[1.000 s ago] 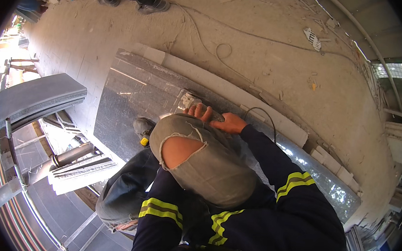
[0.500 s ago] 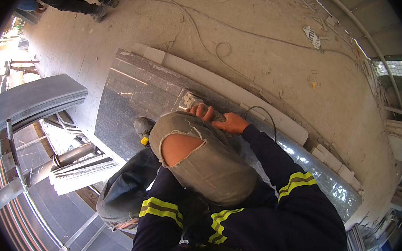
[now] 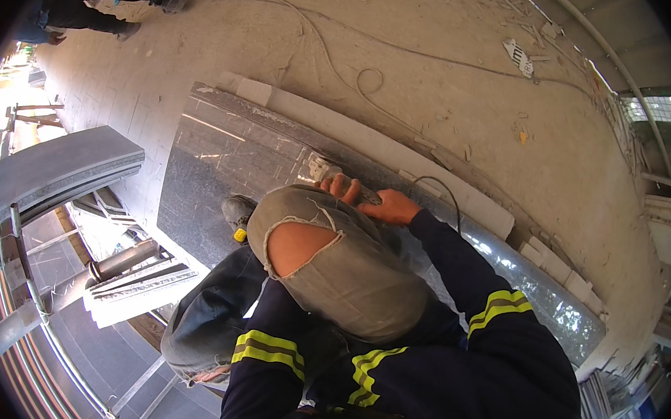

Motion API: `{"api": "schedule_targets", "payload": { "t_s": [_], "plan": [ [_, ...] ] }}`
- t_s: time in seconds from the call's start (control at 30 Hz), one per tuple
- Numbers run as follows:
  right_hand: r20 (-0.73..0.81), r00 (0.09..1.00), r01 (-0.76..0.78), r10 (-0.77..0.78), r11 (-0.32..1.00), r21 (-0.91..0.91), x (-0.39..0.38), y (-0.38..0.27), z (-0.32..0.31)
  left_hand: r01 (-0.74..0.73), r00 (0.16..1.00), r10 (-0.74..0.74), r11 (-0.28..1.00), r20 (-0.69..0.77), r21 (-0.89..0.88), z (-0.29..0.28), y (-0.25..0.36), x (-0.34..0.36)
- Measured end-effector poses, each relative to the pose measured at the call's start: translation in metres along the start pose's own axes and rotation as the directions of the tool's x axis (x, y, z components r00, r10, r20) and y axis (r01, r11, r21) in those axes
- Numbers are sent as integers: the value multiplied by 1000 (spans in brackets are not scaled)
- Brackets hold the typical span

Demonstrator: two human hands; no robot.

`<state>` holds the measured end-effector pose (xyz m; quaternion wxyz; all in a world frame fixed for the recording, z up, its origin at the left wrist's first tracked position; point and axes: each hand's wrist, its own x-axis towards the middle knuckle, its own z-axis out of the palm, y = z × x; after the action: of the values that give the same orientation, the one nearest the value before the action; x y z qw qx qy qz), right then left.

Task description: The person uses an angle grinder to smooth the edge of a large stone slab resting on the floor. They hold the tool with both hands and move it along the slab's edge, generating dust.

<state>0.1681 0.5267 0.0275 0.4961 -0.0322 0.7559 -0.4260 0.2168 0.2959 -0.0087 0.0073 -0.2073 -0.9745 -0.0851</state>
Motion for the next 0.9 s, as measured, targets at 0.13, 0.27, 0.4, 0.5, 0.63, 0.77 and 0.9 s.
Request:
{"api": "schedule_targets", "payload": {
  "t_s": [0.13,0.27,0.4,0.5,0.63,0.77,0.9],
  "plan": [
    [-56,998,20,-20,1000,-3,-2,9,2,-14,1000,14,1000,-16,-1,3,5,3],
    [-64,997,34,-35,999,-23,2,12,5,-12,1000,12,1000,-12,13,-3,7,4],
    [-35,999,8,-8,1000,-13,0,12,2,-27,999,27,999,-28,-18,1,8,7],
    [-51,998,29,-31,999,-29,10,8,5,6,1000,-6,999,5,-32,-11,4,10],
    [-36,998,41,-44,996,-73,28,-7,9,47,989,-47,999,141,-2,-17,-17,17],
    [-82,996,12,-20,996,-88,41,-15,15,74,956,-81,997,283,34,-18,-31,21],
    [-125,990,49,-60,995,-86,44,-8,21,44,935,-39,999,354,-6,-23,-35,21]
  ]
}}
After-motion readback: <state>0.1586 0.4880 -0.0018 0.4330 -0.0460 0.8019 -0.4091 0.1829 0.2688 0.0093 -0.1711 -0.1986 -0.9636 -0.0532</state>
